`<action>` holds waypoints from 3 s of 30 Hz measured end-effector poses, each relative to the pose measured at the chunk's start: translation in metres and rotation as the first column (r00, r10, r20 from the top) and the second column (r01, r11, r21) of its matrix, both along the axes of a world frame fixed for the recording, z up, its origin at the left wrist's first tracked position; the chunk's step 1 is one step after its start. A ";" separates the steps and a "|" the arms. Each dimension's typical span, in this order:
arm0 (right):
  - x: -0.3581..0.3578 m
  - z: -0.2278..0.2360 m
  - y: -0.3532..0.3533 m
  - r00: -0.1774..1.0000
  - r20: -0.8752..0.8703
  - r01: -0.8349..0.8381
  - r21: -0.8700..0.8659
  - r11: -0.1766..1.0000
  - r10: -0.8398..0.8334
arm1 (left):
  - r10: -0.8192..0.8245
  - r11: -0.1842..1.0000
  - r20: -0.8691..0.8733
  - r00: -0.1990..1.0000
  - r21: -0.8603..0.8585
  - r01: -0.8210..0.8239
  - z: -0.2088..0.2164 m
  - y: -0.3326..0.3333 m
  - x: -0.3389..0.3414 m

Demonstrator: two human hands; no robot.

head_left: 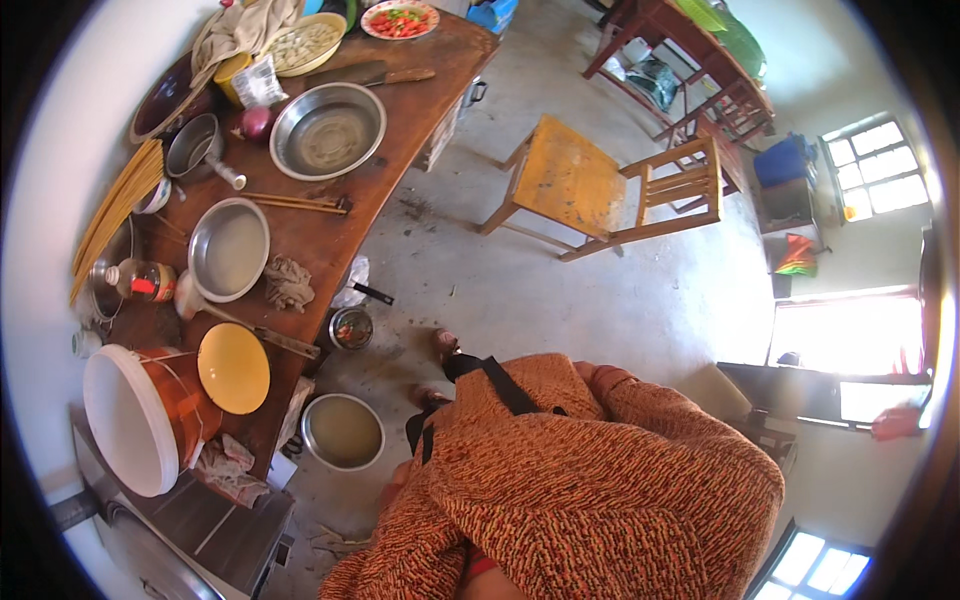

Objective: The person measures rice from a large bag into a metal bowl using a paper cup, then carries the bowl to a table. They add water from a white bucket using a ladle and stir the mixture with chopsticks.

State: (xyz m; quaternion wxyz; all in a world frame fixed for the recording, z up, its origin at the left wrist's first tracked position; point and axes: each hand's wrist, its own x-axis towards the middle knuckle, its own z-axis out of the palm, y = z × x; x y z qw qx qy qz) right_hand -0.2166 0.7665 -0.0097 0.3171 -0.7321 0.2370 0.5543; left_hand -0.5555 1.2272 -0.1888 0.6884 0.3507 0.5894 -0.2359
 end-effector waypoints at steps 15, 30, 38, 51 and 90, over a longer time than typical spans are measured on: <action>0.319 0.198 -0.231 0.184 0.845 0.593 -0.503 0.629 0.502 | -0.152 0.983 0.159 0.975 0.122 0.134 0.024 -0.002 0.161; 0.405 0.144 -0.327 0.232 0.635 0.616 0.490 0.617 -0.737 | -0.884 0.334 -0.161 0.440 0.440 0.833 0.131 -0.086 0.298; 0.400 0.149 -0.336 0.244 0.535 0.670 0.510 0.539 -0.809 | -0.932 0.317 -0.023 0.362 0.435 0.843 0.054 -0.087 0.455; 0.396 0.165 -0.326 0.249 0.358 0.730 0.541 0.418 -0.900 | -0.310 0.895 0.193 0.931 -0.273 0.354 0.063 -0.101 0.577; 0.256 0.114 -0.638 0.270 0.735 0.918 -0.003 0.396 -0.622 | -0.856 0.096 -0.258 0.447 0.771 0.630 0.200 -0.204 0.701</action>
